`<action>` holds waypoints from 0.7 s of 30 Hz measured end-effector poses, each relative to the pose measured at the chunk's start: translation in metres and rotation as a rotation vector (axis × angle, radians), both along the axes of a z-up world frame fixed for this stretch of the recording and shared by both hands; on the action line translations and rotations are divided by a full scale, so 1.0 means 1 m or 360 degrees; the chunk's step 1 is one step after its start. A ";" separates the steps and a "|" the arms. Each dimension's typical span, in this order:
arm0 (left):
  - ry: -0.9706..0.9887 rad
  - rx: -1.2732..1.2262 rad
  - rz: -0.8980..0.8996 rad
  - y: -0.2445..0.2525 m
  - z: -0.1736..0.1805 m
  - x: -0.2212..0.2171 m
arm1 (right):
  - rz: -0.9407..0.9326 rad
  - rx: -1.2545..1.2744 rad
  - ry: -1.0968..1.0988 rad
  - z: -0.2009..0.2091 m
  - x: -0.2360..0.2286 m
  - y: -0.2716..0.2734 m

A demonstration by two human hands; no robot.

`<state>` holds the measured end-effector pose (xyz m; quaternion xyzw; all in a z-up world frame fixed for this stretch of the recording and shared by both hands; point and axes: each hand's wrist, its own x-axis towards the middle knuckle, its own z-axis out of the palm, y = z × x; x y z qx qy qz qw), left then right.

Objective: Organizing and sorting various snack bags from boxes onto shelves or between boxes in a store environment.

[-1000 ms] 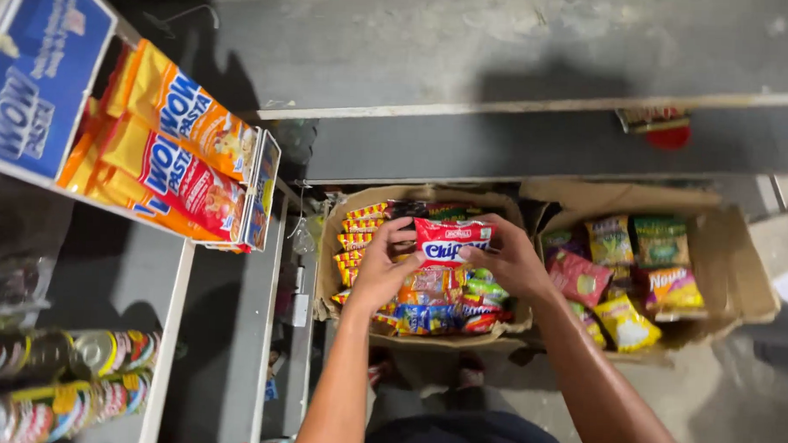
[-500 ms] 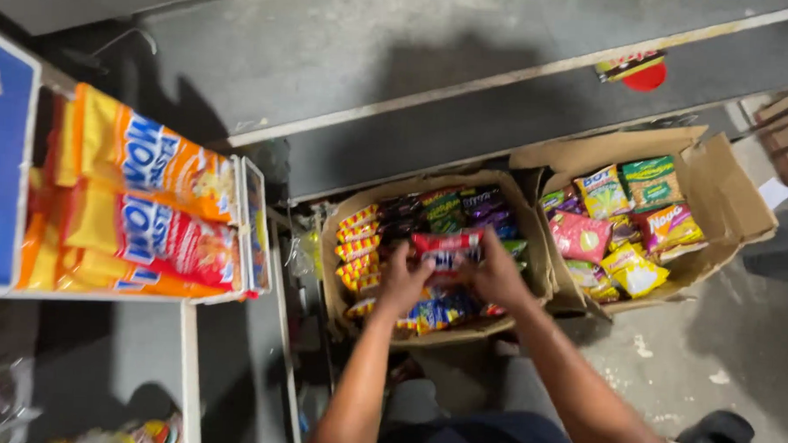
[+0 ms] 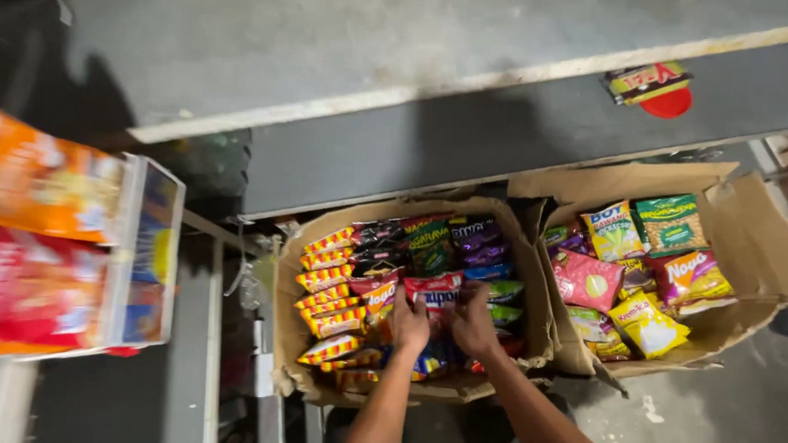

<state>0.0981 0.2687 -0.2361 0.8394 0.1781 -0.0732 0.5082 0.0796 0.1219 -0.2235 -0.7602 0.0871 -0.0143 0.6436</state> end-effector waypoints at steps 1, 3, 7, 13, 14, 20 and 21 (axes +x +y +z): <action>0.0021 0.0001 0.0005 -0.001 -0.011 0.000 | 0.0005 0.0001 0.0021 -0.010 0.000 0.000; -0.0045 -0.0062 0.0130 -0.005 -0.034 0.008 | 0.0157 -0.0630 0.0380 -0.031 0.007 -0.001; -0.0069 -0.0046 0.0172 -0.019 -0.078 0.031 | 0.0033 -0.0512 0.0454 -0.099 0.028 0.017; -0.0296 -0.0118 0.0068 -0.031 -0.136 0.058 | 0.0008 -0.0566 0.0512 -0.169 0.060 0.037; -0.0354 -0.0098 0.0106 -0.031 -0.137 0.059 | -0.0046 -0.0104 0.0520 -0.165 0.060 0.037; 0.0102 0.0231 0.0053 -0.041 -0.063 0.053 | 0.0039 0.0833 0.0776 -0.055 0.047 0.016; 0.0435 0.0215 -0.0031 -0.043 -0.032 0.042 | 0.0048 0.0959 0.0903 -0.032 0.040 0.011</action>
